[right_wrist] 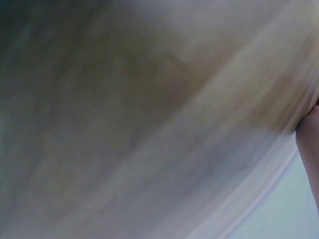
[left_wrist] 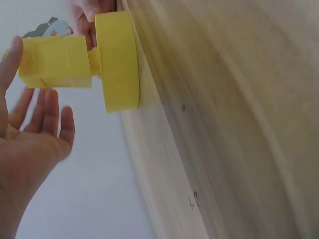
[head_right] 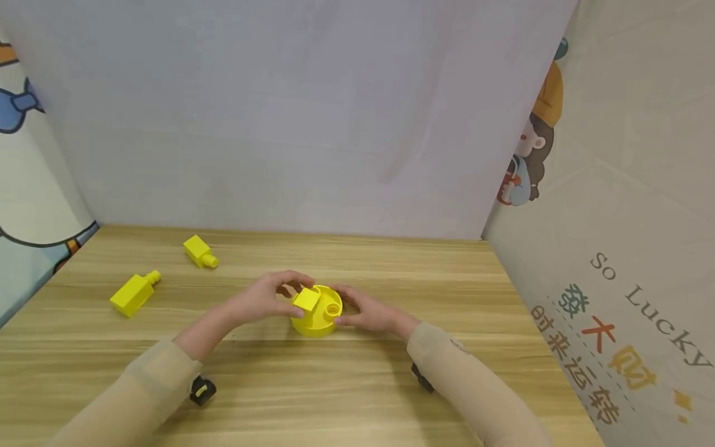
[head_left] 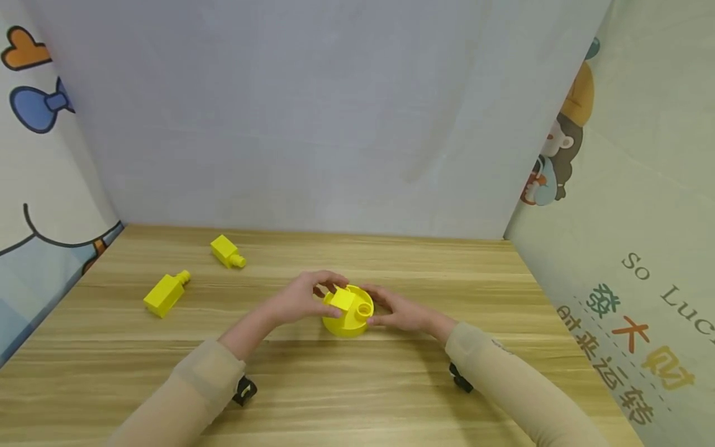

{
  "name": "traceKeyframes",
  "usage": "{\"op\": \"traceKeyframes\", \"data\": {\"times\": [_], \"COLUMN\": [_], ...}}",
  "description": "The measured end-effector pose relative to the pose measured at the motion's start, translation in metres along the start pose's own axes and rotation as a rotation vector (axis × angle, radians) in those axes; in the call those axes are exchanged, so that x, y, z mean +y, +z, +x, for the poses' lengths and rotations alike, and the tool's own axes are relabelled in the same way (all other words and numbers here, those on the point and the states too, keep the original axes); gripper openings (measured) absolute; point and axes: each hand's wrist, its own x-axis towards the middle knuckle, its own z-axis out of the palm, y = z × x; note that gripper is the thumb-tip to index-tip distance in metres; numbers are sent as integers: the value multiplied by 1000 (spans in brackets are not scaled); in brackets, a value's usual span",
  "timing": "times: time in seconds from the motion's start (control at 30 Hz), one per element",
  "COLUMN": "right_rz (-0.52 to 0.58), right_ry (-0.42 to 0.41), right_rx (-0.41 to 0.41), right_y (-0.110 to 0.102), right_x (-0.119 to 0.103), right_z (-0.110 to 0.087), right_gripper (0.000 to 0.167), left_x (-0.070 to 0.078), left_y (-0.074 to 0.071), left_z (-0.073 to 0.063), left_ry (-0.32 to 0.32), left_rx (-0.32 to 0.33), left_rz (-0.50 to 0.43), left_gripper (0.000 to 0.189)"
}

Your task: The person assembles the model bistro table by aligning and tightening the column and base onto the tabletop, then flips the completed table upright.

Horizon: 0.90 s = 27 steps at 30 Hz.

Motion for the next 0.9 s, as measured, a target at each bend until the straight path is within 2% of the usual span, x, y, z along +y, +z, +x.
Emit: {"op": "traceKeyframes", "data": {"times": [0.1, 0.23, 0.4, 0.63, 0.77, 0.9], "right_rz": [-5, -6, -7, 4, 9, 7], "right_ry": [0, -14, -29, -44, -33, -33], "right_rx": [3, 5, 3, -14, -16, -8], "right_y": [0, 0, 0, -1, -1, 0], "right_x": [0, 1, 1, -1, -1, 0], "right_z": [0, 1, 1, -1, -1, 1], "right_gripper": [72, 72, 71, 70, 70, 70], "left_x": [4, 10, 14, 17, 15, 11], "left_y": [7, 18, 30, 38, 38, 34], "left_z": [-4, -8, -6, -2, -2, -4], "left_ry": [-44, -93, -101, -78, -51, -28], "left_rx": [60, 156, 242, 275, 292, 276], "left_rz": [-3, 0, 35, 82, 90, 78], "left_gripper": [70, 74, 72, 56, 46, 41]}}
